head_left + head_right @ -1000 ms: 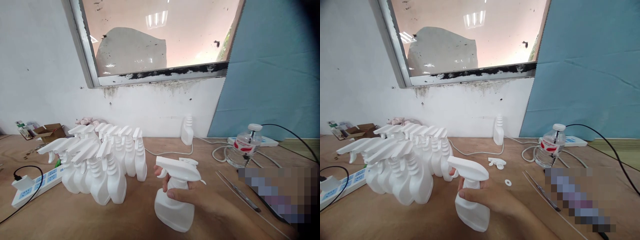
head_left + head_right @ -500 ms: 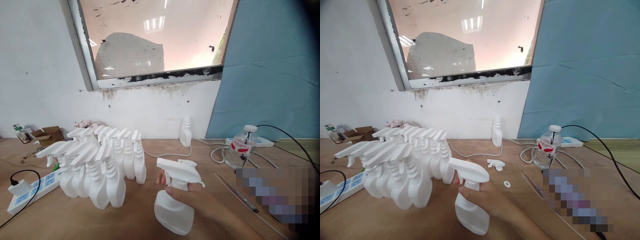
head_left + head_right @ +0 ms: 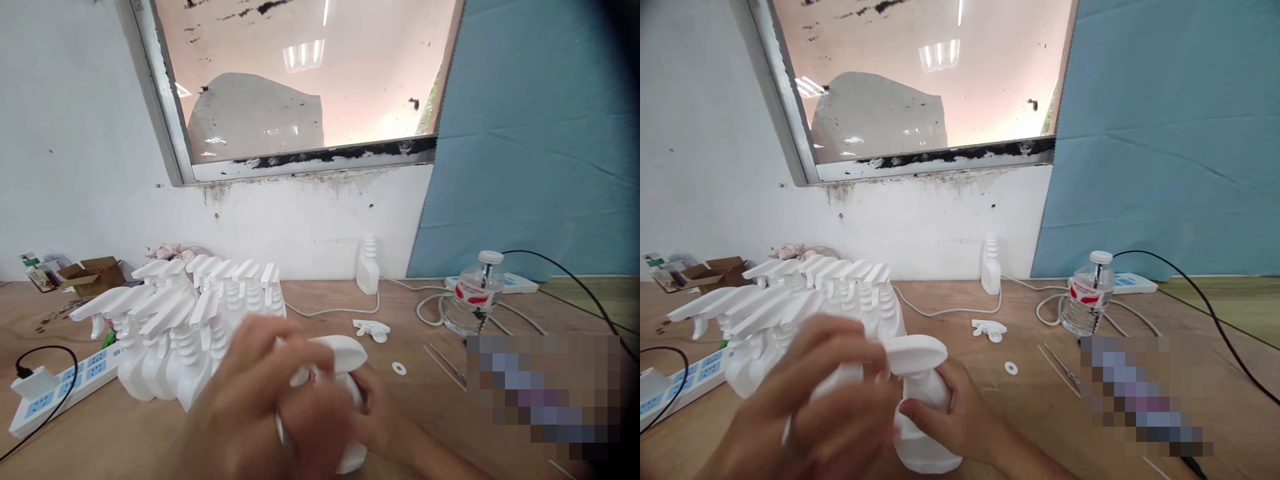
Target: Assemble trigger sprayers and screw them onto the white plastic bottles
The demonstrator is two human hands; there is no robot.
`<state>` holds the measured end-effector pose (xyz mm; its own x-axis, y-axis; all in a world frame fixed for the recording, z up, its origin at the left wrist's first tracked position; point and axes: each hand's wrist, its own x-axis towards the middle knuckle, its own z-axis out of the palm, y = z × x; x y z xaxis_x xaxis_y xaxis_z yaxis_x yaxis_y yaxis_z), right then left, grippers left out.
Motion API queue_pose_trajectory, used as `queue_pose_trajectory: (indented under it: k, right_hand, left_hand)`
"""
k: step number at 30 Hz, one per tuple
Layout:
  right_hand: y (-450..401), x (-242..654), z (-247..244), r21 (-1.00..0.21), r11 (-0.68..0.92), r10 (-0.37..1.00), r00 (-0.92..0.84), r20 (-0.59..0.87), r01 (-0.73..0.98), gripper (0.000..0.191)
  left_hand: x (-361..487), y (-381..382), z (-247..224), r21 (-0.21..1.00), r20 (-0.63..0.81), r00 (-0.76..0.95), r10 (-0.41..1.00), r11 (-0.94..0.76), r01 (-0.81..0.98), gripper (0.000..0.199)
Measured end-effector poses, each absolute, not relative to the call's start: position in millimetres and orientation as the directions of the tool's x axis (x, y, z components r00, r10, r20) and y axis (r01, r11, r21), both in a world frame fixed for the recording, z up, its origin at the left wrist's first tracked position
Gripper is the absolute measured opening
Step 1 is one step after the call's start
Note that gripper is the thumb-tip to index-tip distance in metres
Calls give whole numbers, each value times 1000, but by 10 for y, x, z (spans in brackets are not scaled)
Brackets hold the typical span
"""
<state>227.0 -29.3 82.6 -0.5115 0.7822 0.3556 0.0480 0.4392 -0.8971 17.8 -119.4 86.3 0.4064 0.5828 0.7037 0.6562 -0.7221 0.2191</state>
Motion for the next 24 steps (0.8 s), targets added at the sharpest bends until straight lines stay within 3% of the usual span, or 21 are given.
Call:
queue_pose_trajectory:
  k: [3, 6, 11, 15, 18, 22, 24]
  right_hand:
    - [-305, 2261, 746, -881, 473, 723, -580, 375, 20, 37]
    - [-317, 2218, 663, -853, 521, 689, -600, 406, 21, 47]
    - [-262, 2094, 353, -713, 697, 644, -502, 578, 75, 75]
    - [-278, 2034, 36, -693, 685, 710, -422, 564, 225, 66]
    - [-328, 2011, -129, -636, 729, 652, -538, 534, 252, 56]
    - [-331, 1932, -209, -480, 857, 424, -783, 456, 185, 68]
    - [-319, 1860, -217, -443, 876, 383, -832, 402, 190, 69]
  left_hand:
    - [421, -945, 1627, 214, 645, 341, 684, -590, 779, 46]
    - [539, -850, 1960, 195, 582, 410, 702, -611, 768, 24]
    - [385, -831, 1871, 56, 667, 311, 677, -462, 885, 8]
    - [219, -775, 1869, -58, 698, 239, 675, -279, 959, 19]
    - [124, -724, 1910, -113, 688, 211, 694, -185, 976, 21]
    - [11, -690, 1921, -170, 693, 174, 699, -75, 983, 17]
    - [-20, -687, 1918, -188, 696, 163, 699, -41, 981, 14]
